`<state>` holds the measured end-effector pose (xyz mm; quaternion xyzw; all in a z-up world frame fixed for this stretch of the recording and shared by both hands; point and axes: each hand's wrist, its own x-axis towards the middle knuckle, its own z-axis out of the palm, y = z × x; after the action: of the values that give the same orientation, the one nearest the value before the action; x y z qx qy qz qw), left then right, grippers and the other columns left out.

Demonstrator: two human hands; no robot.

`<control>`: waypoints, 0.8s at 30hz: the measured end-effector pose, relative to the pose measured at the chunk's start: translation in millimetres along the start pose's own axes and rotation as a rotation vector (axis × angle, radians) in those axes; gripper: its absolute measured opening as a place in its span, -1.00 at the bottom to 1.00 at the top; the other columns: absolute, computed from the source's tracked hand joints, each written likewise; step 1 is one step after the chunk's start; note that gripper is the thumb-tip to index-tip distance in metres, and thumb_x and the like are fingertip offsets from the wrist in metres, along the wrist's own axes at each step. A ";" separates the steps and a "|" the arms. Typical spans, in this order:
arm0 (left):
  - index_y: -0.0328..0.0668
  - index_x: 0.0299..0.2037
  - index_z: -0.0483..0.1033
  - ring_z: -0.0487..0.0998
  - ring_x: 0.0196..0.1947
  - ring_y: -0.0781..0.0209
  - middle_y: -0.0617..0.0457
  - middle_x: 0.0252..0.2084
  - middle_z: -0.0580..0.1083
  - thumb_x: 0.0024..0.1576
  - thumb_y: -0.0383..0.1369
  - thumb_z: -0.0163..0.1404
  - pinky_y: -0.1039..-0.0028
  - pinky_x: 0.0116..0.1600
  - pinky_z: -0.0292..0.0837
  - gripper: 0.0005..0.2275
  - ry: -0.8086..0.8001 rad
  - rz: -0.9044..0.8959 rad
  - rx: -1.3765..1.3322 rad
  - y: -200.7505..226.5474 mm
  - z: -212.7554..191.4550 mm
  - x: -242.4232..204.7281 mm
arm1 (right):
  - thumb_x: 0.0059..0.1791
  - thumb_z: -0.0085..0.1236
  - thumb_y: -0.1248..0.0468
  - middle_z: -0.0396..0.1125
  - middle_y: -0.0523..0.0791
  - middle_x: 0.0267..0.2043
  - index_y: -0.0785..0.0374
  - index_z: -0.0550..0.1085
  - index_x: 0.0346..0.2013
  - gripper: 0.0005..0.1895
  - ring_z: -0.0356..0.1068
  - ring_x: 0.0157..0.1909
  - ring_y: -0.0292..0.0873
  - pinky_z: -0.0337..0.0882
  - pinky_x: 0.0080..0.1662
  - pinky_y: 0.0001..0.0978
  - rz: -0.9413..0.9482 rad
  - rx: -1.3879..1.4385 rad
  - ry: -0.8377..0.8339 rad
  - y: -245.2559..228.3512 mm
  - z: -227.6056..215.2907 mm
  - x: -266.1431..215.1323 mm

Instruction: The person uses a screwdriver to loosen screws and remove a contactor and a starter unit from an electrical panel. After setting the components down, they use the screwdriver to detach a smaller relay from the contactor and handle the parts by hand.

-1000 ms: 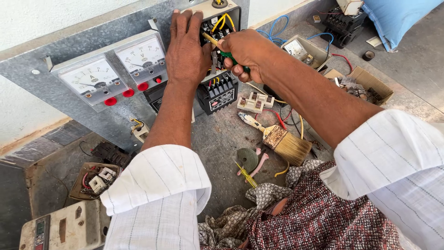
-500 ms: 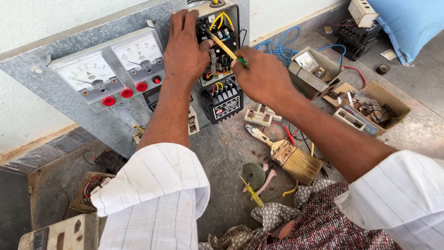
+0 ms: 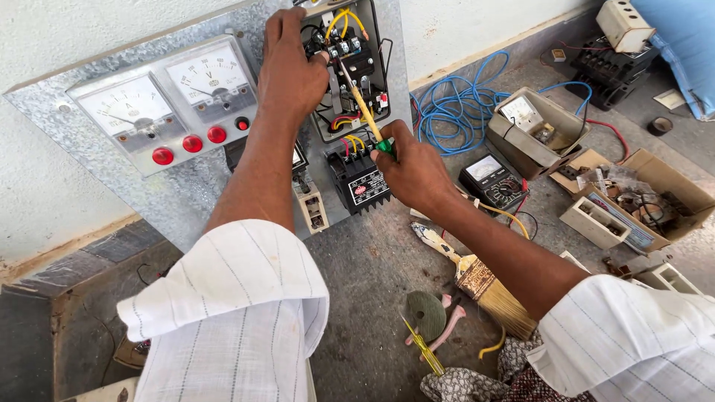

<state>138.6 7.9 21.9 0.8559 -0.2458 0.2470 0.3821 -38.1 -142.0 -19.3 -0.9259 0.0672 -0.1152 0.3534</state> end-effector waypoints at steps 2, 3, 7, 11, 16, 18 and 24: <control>-0.09 0.33 0.25 0.33 0.37 -0.23 -0.07 0.39 0.22 0.15 -0.43 0.14 0.11 0.37 0.32 -0.48 0.026 -0.002 -0.014 -7.1 4.4 4.1 | 0.07 0.09 0.12 0.44 0.06 -0.44 0.24 0.29 0.08 -0.61 0.50 -0.33 0.13 0.39 -0.22 0.04 -0.011 0.018 0.005 1.0 3.9 5.8; -0.11 0.33 0.24 0.30 0.36 -0.28 -0.11 0.39 0.21 0.14 -0.43 0.14 0.09 0.36 0.30 -0.46 0.031 -0.007 -0.016 -10.2 5.8 5.8 | 0.07 0.08 0.12 0.43 0.07 -0.44 0.24 0.29 0.09 -0.62 0.50 -0.34 0.13 0.39 -0.22 0.04 0.014 0.020 -0.009 0.6 5.0 8.2; -0.15 0.31 0.29 0.27 0.35 -0.35 -0.18 0.40 0.22 0.13 -0.43 0.11 0.06 0.36 0.26 -0.49 0.031 -0.042 -0.020 -18.4 9.2 15.2 | 0.08 0.06 0.13 0.44 0.07 -0.42 0.24 0.28 0.09 -0.63 0.51 -0.34 0.09 0.39 -0.22 0.02 0.036 0.025 -0.024 -1.4 5.0 16.9; -0.18 0.26 0.35 0.29 0.32 -0.34 -0.21 0.36 0.26 0.12 -0.40 0.09 0.05 0.35 0.24 -0.54 0.025 -0.097 -0.016 -25.6 12.5 25.6 | 0.08 0.05 0.15 0.44 0.05 -0.40 0.25 0.28 0.09 -0.64 0.50 -0.34 0.08 0.39 -0.22 0.03 -0.024 0.005 0.007 -2.5 7.4 23.3; -0.18 0.25 0.36 0.31 0.31 -0.31 -0.21 0.33 0.31 0.08 -0.41 0.00 0.09 0.35 0.25 -0.54 0.029 -0.114 0.007 -32.1 17.7 32.0 | 0.10 0.03 0.15 0.42 0.02 -0.42 0.24 0.26 0.11 -0.63 0.49 -0.38 0.06 0.39 -0.21 0.03 -0.003 -0.024 -0.014 1.3 14.2 32.3; -0.20 0.22 0.38 0.33 0.28 -0.32 -0.23 0.30 0.34 0.08 -0.40 -0.01 0.08 0.32 0.26 -0.56 0.042 -0.099 0.000 -33.8 17.7 32.5 | 0.09 0.02 0.16 0.41 0.02 -0.43 0.23 0.26 0.12 -0.64 0.48 -0.38 0.05 0.38 -0.21 0.03 0.022 -0.011 -0.022 4.5 15.9 36.2; -0.28 0.03 0.52 0.47 0.11 -0.37 -0.32 0.06 0.50 0.15 -0.33 -0.03 0.01 0.19 0.38 -0.71 0.069 -0.084 0.039 -43.1 23.8 34.6 | 0.08 0.00 0.17 0.41 0.04 -0.41 0.18 0.26 0.14 -0.64 0.47 -0.37 0.00 0.38 -0.23 0.01 0.135 0.054 -0.089 19.4 25.8 42.8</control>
<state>196.6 6.7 6.2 0.8636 -0.1913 0.2649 0.3839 9.1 -148.7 -43.9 -0.9135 0.1106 -0.0515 0.3881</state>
